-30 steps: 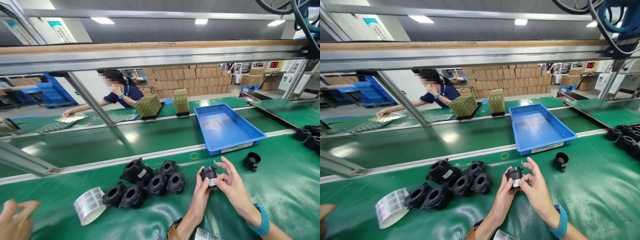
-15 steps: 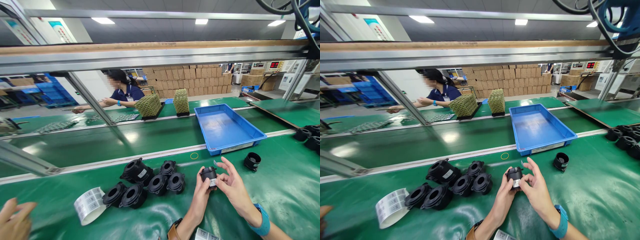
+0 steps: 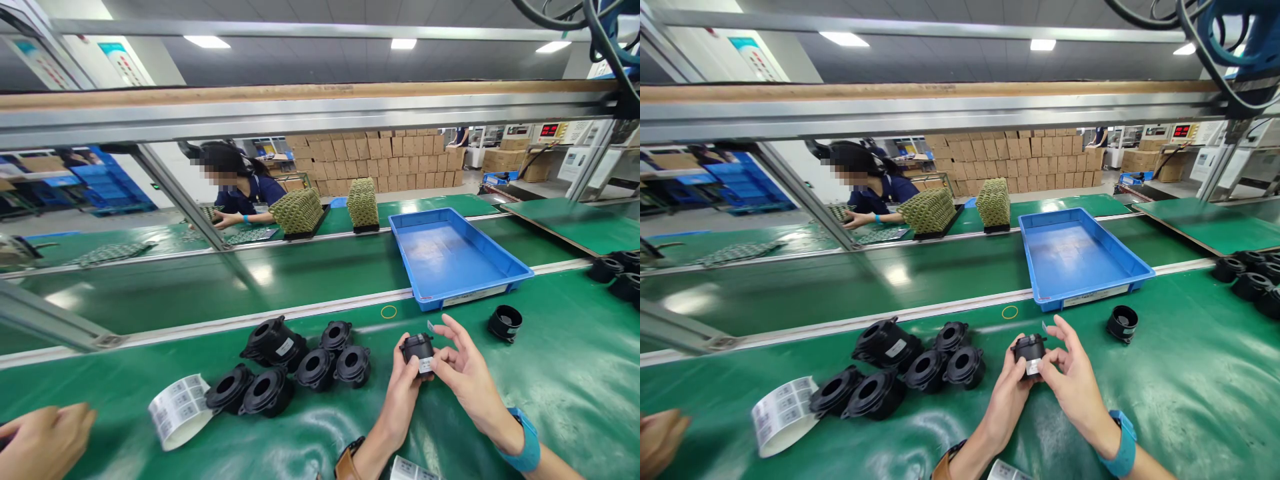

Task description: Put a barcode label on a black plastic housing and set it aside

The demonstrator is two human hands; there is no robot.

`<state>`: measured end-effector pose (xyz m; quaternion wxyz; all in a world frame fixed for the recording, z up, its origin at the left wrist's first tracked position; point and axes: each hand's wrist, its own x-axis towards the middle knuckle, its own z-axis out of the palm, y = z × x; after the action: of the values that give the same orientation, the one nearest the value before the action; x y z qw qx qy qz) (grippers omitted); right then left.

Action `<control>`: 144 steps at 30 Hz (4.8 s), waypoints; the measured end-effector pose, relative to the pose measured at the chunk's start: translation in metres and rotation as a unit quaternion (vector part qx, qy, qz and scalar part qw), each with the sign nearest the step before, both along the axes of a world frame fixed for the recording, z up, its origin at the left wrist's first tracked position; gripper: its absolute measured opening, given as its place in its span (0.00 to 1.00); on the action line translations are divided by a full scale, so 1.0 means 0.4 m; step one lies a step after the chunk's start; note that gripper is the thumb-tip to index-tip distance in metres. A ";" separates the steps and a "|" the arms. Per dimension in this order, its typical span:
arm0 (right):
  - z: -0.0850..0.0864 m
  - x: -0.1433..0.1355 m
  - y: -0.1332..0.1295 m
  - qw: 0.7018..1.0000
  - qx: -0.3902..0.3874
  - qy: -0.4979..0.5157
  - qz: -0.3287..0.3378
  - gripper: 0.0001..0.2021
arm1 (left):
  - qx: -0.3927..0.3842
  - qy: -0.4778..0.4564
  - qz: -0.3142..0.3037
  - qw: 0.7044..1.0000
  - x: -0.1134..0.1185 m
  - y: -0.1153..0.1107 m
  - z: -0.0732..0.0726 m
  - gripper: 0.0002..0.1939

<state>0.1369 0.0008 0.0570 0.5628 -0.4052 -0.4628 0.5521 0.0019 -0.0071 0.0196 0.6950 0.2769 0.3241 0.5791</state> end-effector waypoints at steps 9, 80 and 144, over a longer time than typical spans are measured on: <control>0.003 0.000 -0.002 1.000 0.002 0.006 -0.001 0.37 | 0.008 0.014 -0.005 1.000 0.000 -0.002 0.006 0.38; 0.028 -0.003 -0.050 0.974 0.150 -0.131 -0.106 0.30 | 0.012 0.161 0.139 0.977 -0.014 0.010 0.002 0.40; 0.005 -0.012 -0.013 0.999 -0.010 -0.024 -0.033 0.34 | 0.002 0.034 0.005 0.999 0.002 -0.007 -0.007 0.38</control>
<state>0.1321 -0.0042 0.0592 0.5655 -0.4392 -0.4570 0.5277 0.0029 -0.0097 0.0167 0.6801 0.2961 0.3479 0.5734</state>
